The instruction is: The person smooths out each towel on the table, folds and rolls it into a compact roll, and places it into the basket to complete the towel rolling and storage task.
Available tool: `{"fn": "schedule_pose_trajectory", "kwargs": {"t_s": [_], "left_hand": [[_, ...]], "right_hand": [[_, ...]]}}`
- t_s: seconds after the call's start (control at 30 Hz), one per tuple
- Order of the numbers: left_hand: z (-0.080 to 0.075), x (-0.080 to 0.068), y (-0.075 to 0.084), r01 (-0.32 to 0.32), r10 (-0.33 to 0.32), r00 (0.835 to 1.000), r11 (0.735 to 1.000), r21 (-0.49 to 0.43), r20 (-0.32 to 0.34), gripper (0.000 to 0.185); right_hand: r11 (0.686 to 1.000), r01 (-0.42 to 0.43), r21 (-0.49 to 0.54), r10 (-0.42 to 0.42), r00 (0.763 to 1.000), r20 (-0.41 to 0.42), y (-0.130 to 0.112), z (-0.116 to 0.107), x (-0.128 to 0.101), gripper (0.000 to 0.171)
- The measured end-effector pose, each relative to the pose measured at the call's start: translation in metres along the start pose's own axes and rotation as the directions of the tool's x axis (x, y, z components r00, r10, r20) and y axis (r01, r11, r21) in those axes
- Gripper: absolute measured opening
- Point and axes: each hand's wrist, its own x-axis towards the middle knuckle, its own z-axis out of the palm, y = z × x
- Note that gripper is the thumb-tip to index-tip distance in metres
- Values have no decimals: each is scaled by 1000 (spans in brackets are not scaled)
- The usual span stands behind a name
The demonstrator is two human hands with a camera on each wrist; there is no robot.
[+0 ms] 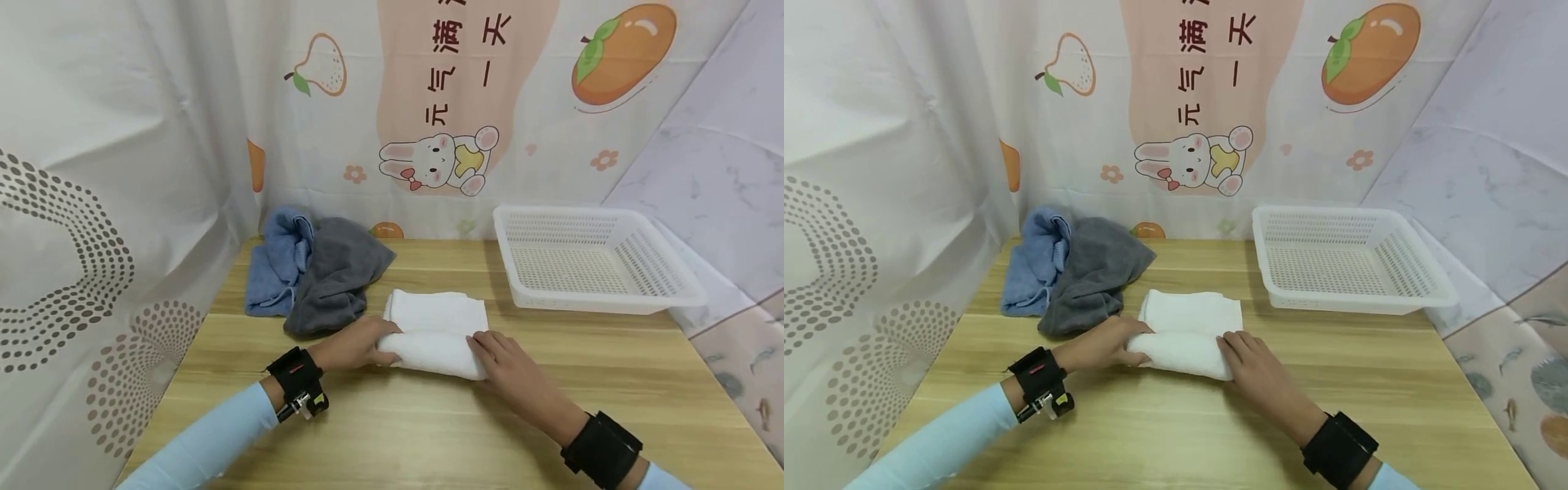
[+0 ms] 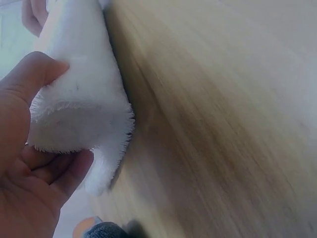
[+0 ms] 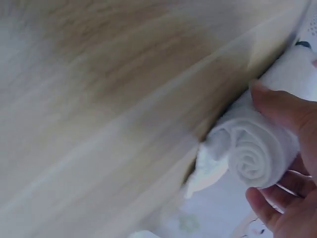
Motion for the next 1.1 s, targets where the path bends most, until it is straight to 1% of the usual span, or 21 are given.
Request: {"fn": "schedule_pose_trajectory", "kwargs": {"t_s": [0.07,0.13,0.17,0.23,0.3,0.4,0.47,0.5,0.6,0.67,0.73,0.8,0.87,0.93,1.0,1.07,1.1], "left_hand": [[1,-1,0,4,-4,1000,1000,-4,-9,28],[3,-2,1,5,-4,1000,1000,14,-29,30],[4,-3,2,-1,3,999,999,41,-44,32],[6,-5,4,-30,40,996,992,123,-76,39],[8,-6,7,-66,93,989,974,218,-118,46],[9,-8,12,-106,172,969,938,331,-177,49],[10,-8,14,-112,197,959,925,363,-205,46],[10,-8,14,-113,203,956,919,377,-209,44],[11,-9,13,-109,208,955,909,403,-211,41],[11,-9,12,-112,211,957,904,412,-201,42],[12,-7,10,-116,212,956,906,407,-201,42],[12,-4,9,-121,218,955,905,408,-200,42],[12,0,8,-123,215,958,906,406,-189,41],[12,4,7,-118,192,967,919,376,-166,36],[10,6,6,-101,151,979,942,321,-136,34],[8,7,6,-70,101,989,961,268,-105,35],[7,7,5,-55,79,993,967,247,-88,36]], "right_hand": [[1000,-14,5,14,1000,4,3,2,2,72],[998,-47,36,47,999,17,7,2,6,66],[996,-67,52,66,997,31,10,2,8,65],[991,-103,90,97,993,72,14,-1,12,60],[982,-133,133,118,986,115,19,-5,15,57],[961,-186,206,157,976,152,24,-7,18,55],[945,-217,245,183,971,154,26,-5,19,52],[937,-229,264,195,969,150,27,-4,18,50],[922,-245,301,211,967,140,31,-2,19,43],[903,-270,335,230,961,155,31,-2,19,38],[881,-302,363,248,950,190,32,-3,20,34],[856,-344,385,263,932,248,34,-5,22,33],[831,-383,403,269,911,312,38,-7,24,35],[798,-424,428,268,886,378,43,-8,26,38],[758,-460,462,260,863,433,47,-9,26,38],[724,-477,498,242,852,464,49,-9,26,38],[709,-477,519,229,853,470,50,-9,26,36]]}}
